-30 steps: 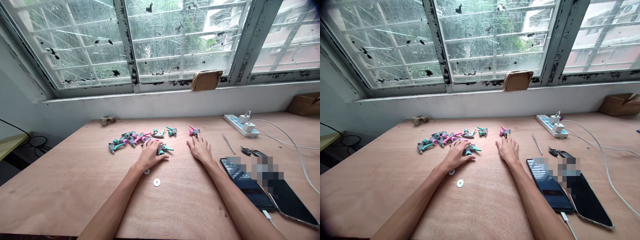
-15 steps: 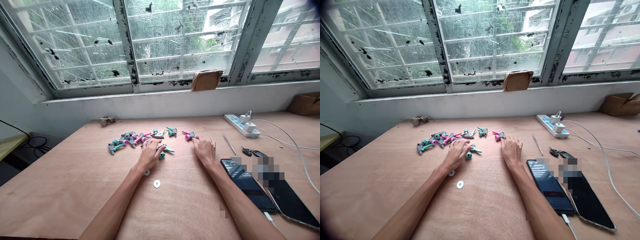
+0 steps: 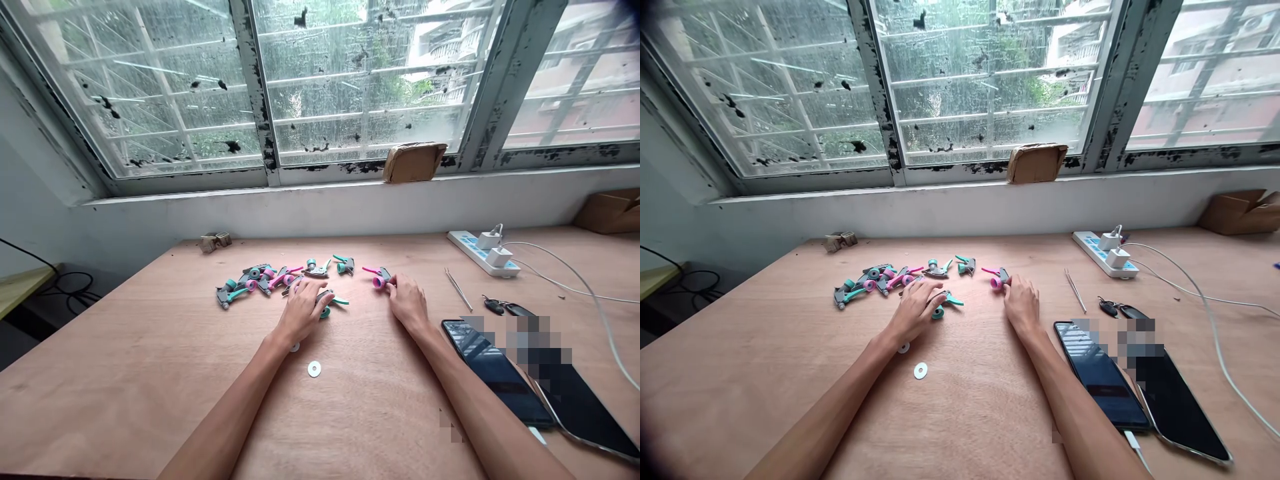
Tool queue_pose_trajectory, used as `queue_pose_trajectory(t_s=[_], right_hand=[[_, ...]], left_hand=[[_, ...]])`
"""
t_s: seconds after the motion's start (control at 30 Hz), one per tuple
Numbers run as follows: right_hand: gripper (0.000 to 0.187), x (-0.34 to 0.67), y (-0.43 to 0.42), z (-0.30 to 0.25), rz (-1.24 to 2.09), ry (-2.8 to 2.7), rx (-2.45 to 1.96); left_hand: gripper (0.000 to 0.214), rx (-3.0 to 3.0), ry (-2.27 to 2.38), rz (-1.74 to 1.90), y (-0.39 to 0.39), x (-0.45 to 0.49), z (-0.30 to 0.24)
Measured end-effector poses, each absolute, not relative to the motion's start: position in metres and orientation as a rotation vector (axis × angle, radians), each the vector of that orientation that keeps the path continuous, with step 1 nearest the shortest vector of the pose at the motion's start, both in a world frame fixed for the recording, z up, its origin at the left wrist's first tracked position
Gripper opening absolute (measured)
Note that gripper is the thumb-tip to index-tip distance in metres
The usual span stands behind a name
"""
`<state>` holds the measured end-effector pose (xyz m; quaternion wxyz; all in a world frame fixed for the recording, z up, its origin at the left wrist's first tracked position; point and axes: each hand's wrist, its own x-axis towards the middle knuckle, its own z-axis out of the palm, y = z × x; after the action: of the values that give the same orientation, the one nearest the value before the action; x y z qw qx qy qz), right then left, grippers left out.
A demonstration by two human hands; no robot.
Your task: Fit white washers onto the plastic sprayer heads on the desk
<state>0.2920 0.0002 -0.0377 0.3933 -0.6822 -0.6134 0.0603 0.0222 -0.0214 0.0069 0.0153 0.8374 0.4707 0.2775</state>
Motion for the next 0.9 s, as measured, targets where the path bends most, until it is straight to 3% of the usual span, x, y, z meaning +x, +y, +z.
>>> queue_pose_trajectory(t_s=[0.13, 0.27, 0.33, 0.4, 0.57, 0.7, 0.9], right_hand=[[0.02, 0.28, -0.004, -0.03, 0.413, -1.623, -1.403], [0.026, 0.255, -0.017, -0.023, 0.789, -1.702, -1.024], [0.028, 0.242, -0.026, -0.022, 0.958, -1.679, -0.928], [0.03, 0.231, -0.034, -0.022, 1.096, -1.687, -0.832], [0.038, 0.222, -0.047, -0.025, 1.165, -1.663, -0.843], [0.025, 0.223, -0.058, -0.018, 0.955, -1.929, -1.053], [0.028, 0.212, -0.08, -0.003, 0.906, -2.336, -0.84]], left_hand=[[0.039, 2.711, 1.412, 0.882, -0.022, 0.024, 0.004], [0.082, 2.75, 1.356, 0.994, -0.028, 0.028, 0.006], [0.09, 2.764, 1.293, 1.021, -0.032, 0.031, 0.01], [0.079, 2.787, 1.244, 1.002, -0.036, 0.032, 0.014], [0.028, 2.743, 1.261, 1.094, -0.037, 0.031, 0.023], [0.022, 2.678, 1.288, 1.239, -0.034, 0.025, 0.026], [0.026, 2.697, 1.302, 1.34, -0.03, 0.023, 0.022]])
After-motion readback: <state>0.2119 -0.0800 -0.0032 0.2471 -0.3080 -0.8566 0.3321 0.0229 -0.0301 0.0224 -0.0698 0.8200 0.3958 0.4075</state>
